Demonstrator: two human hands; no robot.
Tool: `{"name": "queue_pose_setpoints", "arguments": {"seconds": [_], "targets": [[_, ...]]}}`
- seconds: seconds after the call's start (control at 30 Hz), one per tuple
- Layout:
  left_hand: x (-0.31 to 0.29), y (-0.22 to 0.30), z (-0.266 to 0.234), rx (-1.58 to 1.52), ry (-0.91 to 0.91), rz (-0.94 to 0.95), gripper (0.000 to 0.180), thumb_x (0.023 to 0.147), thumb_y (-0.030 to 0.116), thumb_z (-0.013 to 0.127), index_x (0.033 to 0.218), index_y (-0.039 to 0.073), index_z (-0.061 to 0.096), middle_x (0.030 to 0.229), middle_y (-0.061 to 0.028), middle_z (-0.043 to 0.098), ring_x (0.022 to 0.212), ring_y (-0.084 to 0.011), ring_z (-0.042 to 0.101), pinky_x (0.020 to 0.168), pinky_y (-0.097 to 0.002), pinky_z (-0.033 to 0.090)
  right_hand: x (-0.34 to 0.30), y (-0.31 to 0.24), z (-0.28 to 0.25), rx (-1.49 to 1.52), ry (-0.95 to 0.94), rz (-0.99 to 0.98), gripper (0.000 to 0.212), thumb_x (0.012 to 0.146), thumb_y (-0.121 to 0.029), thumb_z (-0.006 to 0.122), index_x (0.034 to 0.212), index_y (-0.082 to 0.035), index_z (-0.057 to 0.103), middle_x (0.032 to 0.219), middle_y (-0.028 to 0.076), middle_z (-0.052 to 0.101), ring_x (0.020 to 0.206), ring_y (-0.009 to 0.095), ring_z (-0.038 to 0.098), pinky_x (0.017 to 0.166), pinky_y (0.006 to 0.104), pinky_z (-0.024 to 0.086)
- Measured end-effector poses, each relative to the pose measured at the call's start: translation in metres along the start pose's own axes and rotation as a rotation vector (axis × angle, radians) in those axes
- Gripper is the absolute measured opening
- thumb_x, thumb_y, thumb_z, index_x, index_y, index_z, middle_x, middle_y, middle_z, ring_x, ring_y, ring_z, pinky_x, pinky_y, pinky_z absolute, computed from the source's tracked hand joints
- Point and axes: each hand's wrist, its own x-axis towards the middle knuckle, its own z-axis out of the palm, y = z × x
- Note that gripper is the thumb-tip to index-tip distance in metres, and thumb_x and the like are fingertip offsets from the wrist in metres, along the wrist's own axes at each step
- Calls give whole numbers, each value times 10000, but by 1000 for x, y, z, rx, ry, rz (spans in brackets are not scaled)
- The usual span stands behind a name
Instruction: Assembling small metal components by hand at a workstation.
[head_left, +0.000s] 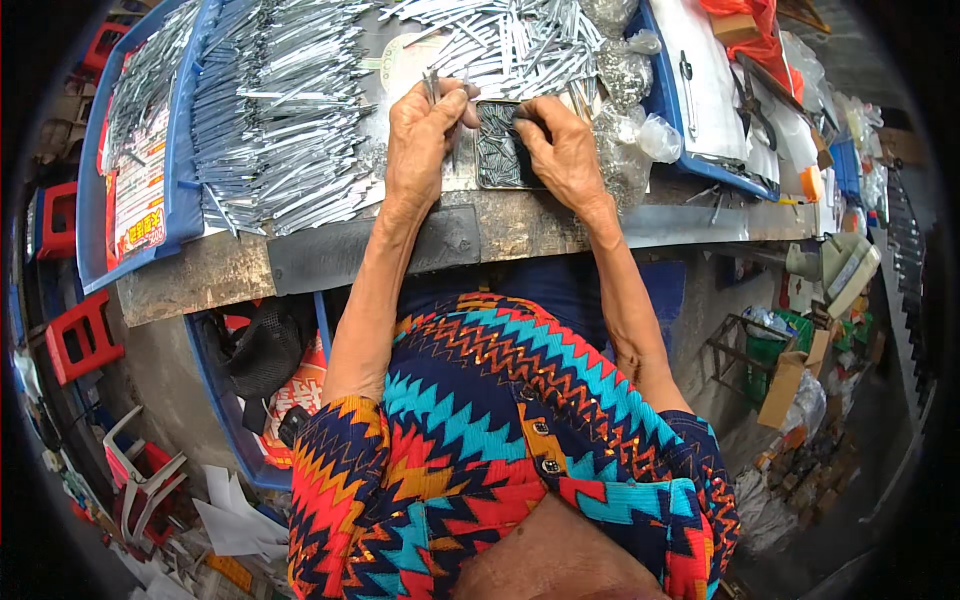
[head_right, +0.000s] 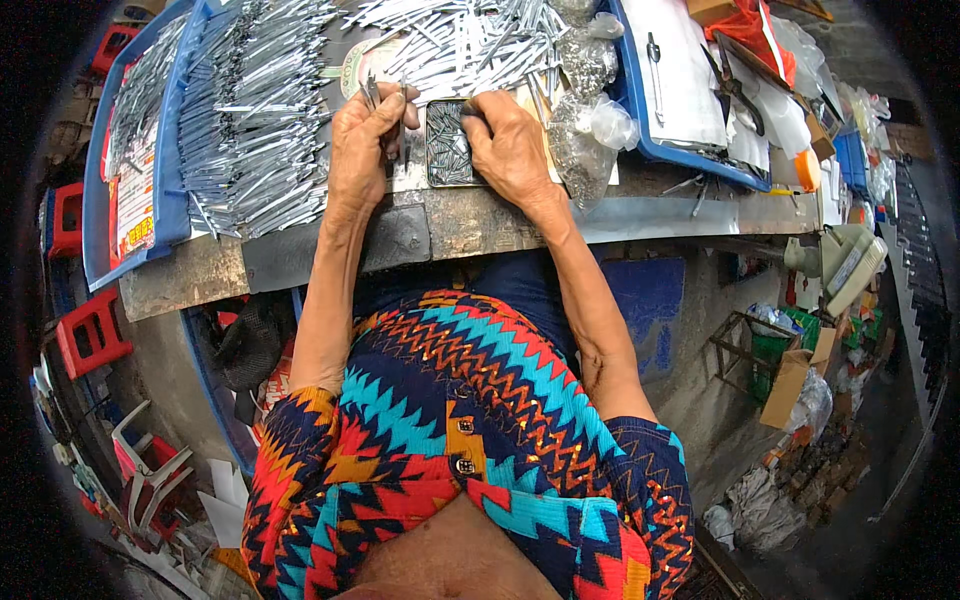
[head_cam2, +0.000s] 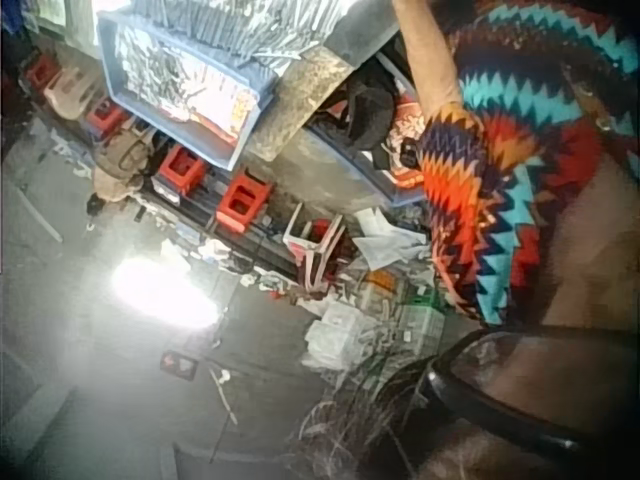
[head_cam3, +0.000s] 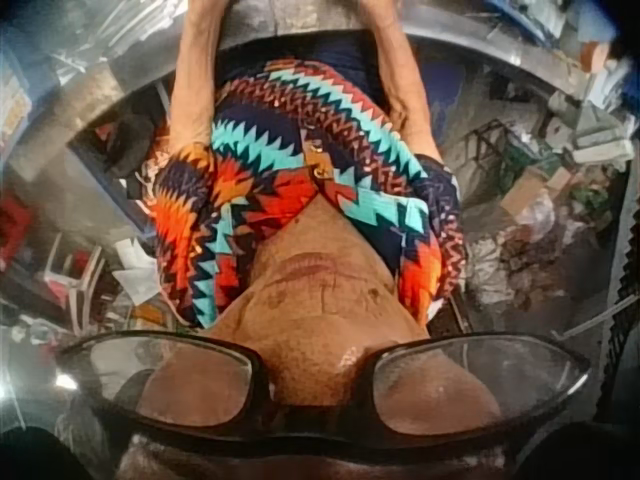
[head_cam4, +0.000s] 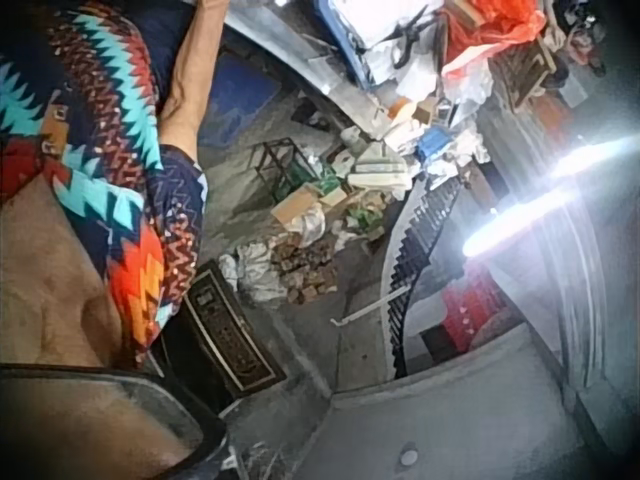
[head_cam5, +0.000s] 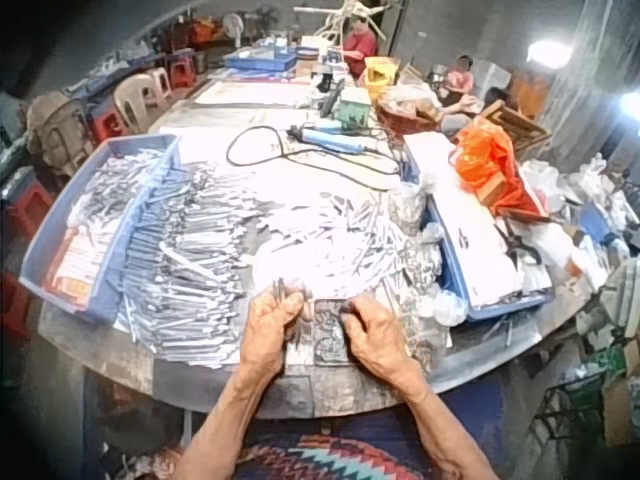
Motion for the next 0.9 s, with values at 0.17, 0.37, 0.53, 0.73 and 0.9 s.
{"name": "queue_pose_setpoints", "arguments": {"seconds": [0.17,0.37,0.53,0.73,0.9], "targets": [[5,-4,-5,-148,72,-42,203,858,182,555,941,-4,555,701,-13,569,581,-54,454,506,-169,342,0,0,11,-232,-32,-154,122,741,-70,550,834,-5,505,775,184,505,692,360,531,620,426,430],[8,0,0,-364,176,-82,152,870,136,509,911,-5,547,724,-68,581,587,-84,478,545,-229,399,0,0,16,-401,-51,-192,138,742,-42,559,851,-13,478,777,172,505,687,354,532,600,422,416],[8,1,-9,-309,144,-122,158,891,130,480,934,-17,524,699,-45,518,562,-114,461,493,-229,384,-1,-1,13,-469,-94,-206,129,725,-39,558,807,-10,463,756,171,498,671,337,549,586,417,437],[19,-3,-6,362,119,48,197,861,159,506,893,-33,536,725,-84,564,562,-163,506,519,-295,414,-4,-1,3,-361,-57,-204,116,743,-31,555,820,-4,472,759,183,513,674,357,534,599,426,412],[30,10,16,1147,135,126,227,782,200,559,892,4,588,820,-218,612,779,-395,581,653,-451,443,-5,1,-5,-252,20,-144,91,746,-33,574,799,1,509,722,165,544,668,351,548,585,410,415]]}}
